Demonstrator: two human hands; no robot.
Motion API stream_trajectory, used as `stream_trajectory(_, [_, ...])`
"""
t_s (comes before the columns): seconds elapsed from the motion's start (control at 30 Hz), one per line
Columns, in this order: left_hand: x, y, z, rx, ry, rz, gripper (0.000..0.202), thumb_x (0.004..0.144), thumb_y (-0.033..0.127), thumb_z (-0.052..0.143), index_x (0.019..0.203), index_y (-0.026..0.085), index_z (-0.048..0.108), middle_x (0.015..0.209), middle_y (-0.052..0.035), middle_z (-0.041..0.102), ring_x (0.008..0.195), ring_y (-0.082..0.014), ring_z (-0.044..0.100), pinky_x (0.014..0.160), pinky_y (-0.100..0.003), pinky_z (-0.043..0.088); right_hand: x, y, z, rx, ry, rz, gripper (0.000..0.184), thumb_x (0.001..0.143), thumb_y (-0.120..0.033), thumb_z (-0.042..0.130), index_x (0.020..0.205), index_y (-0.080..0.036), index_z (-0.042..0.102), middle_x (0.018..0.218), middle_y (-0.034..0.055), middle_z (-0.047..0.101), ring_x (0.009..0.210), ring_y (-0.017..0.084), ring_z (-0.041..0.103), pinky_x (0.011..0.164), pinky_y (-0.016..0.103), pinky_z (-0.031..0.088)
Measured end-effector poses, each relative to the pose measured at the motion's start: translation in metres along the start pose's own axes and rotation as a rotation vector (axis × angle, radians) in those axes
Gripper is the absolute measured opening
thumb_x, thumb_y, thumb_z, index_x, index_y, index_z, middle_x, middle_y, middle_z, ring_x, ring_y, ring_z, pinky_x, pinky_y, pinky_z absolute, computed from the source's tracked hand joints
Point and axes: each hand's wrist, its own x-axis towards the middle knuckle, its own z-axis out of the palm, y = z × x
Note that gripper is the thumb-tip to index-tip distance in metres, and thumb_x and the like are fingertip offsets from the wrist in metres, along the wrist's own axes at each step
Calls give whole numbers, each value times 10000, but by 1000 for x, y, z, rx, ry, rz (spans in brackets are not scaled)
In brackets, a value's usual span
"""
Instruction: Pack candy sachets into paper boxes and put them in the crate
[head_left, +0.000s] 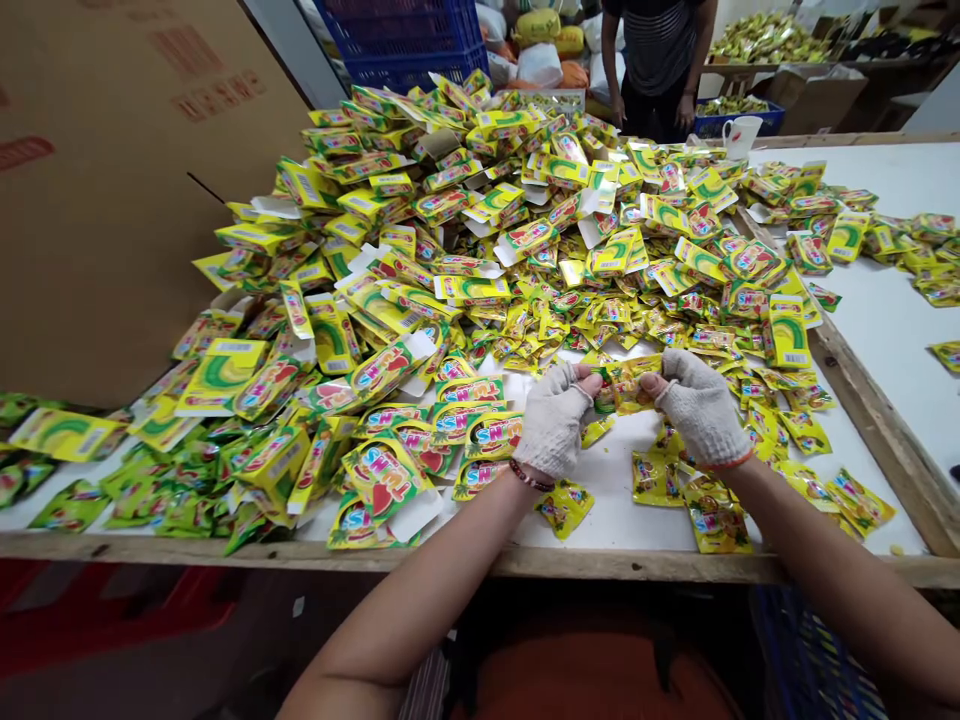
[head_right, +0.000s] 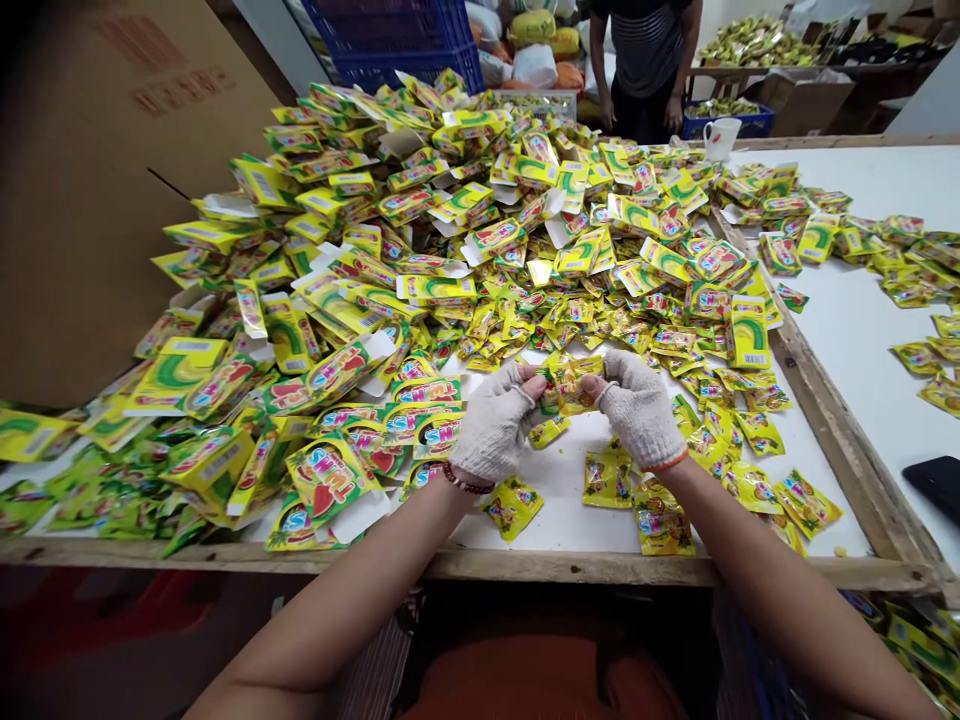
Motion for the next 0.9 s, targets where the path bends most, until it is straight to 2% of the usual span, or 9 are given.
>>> stream_trajectory(0.13, [-1,-5,1,41,-13,91,391,647,323,846,903,168,594,726,31,630,610,-78,579,557,-196,467,-1,6,9,-118,1,-37,384,828,-548,663,711,-219,503,620,-16,507,572,134,450,507,259,365])
stream_trajectory(0.27, [-1,-8,-2,155,-12,183,298,684,236,788,896,158,594,735,18,640,633,-86,582,616,-221,476,-2,1,9,-57,-26,-27,357,778,-520,713,822,-215,533,709,3,573,615,156,537,529,276,439])
stream_trajectory(0.37, [-1,-10,-1,284,-50,233,188,732,188,719,885,155,615,780,-9,654,680,-110,597,663,-255,495,-3,-5,6,3,-164,23,406,797,-514,691,1030,-198,586,834,48,662,639,173,600,540,297,492])
stream_trajectory(0.5, [4,8,-8,690,-74,438,66,815,182,643,881,175,644,875,-48,668,845,-171,620,802,-328,521,-7,-3,2,-19,-338,72,315,821,-484,667,953,-198,658,724,44,680,550,164,577,496,301,489])
stream_trajectory(0.63, [14,65,-54,1242,105,706,199,828,208,658,1022,178,627,1134,-89,640,1111,-226,567,1024,-387,438,-7,7,-4,-31,-250,137,360,774,-496,717,982,-207,675,665,39,682,537,200,629,463,308,503])
stream_trajectory(0.7, [19,97,-89,1528,280,624,218,794,185,675,1001,178,605,1123,-88,631,1124,-249,557,1028,-405,413,-6,8,-7,-15,-241,125,376,768,-517,728,977,-207,686,624,30,665,512,196,623,443,299,496])
stream_trajectory(0.77, [21,123,-125,1672,431,464,219,723,164,724,869,172,560,926,-53,623,1044,-274,574,1003,-464,394,-4,7,-9,7,-256,97,378,773,-533,730,961,-207,695,605,23,653,496,179,608,445,290,498])
stream_trajectory(0.83, [22,141,-152,1705,468,395,309,657,162,776,726,183,475,751,-7,550,977,-279,581,996,-501,367,-3,4,-9,28,-271,103,405,772,-543,735,993,-206,693,617,19,658,497,170,612,452,279,505])
stream_trajectory(0.9, [20,148,-164,1699,485,374,452,575,206,844,640,208,397,680,6,483,957,-289,569,964,-481,375,-3,1,-8,58,-271,145,455,760,-554,747,1045,-206,679,640,19,671,501,165,624,453,268,511])
